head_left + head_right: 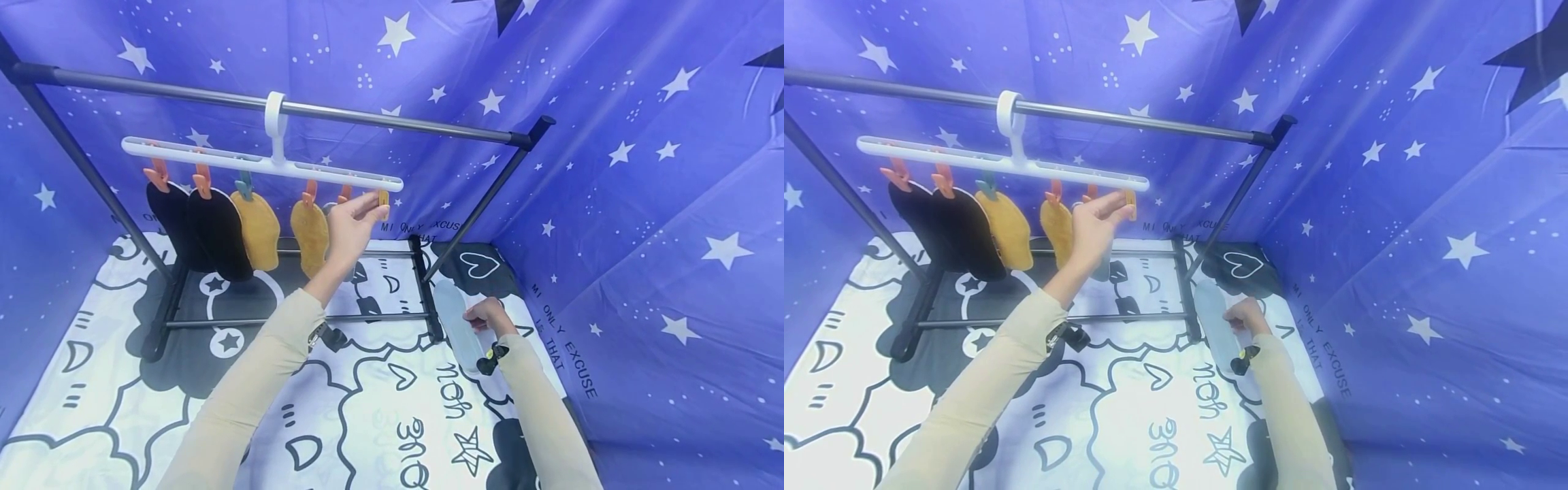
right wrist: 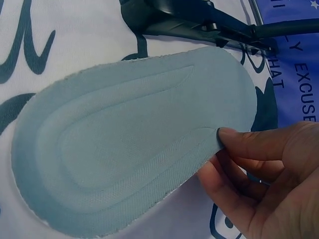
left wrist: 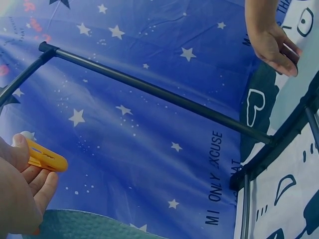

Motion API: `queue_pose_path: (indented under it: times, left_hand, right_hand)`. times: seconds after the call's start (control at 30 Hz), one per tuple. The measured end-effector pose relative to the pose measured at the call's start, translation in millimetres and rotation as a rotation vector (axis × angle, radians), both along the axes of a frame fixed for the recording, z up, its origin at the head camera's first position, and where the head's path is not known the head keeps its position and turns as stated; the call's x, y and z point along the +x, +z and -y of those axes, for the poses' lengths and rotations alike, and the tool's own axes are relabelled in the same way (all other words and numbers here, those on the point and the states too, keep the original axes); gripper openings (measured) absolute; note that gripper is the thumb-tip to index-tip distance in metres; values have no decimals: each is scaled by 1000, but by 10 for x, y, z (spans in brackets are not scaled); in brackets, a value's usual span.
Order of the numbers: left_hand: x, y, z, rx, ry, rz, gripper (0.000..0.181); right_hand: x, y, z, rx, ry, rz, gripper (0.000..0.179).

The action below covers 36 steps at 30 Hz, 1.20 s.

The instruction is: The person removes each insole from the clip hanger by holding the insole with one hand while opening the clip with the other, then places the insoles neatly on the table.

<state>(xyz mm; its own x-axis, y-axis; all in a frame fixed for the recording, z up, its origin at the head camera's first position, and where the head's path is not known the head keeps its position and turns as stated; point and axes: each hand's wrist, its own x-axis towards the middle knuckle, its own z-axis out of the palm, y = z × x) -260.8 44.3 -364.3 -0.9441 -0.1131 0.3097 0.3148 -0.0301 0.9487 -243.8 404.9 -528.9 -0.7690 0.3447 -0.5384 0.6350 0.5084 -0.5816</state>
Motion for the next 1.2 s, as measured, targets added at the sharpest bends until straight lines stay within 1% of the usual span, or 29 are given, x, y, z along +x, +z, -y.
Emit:
queue_pose_path:
  times: [0.17, 0.3, 0.43, 0.53, 0.63, 0.83, 1.03, 1.2]
  left_hand:
    - [5, -8, 11, -6, -6, 8, 34]
    - [1, -14, 21, -5, -7, 7, 35]
    - [5, -12, 28, -5, -4, 7, 35]
    - [8, -15, 24, -1, -8, 2, 35]
    - [7, -20, 20, 13, -15, -4, 35]
    - [12, -12, 13, 29, -18, -2, 35]
    - [1, -22, 8, 14, -13, -8, 35]
    - [-4, -28, 4, 6, -12, -22, 36]
  right_hand:
    - [5, -20, -9, -18, -8, -25, 12]
    - [1, -25, 10, 4, -18, -46, 7]
    - [-8, -40, 26, 17, -33, -62, 15]
    - [-10, -69, 22, 10, -58, -59, 21]
    - [-8, -98, 10, -2, -76, -55, 22]
    - [2, -100, 5, -29, -78, -47, 19]
    - [1, -83, 13, -38, -92, -35, 21]
    - [9, -87, 5, -44, -76, -41, 19]
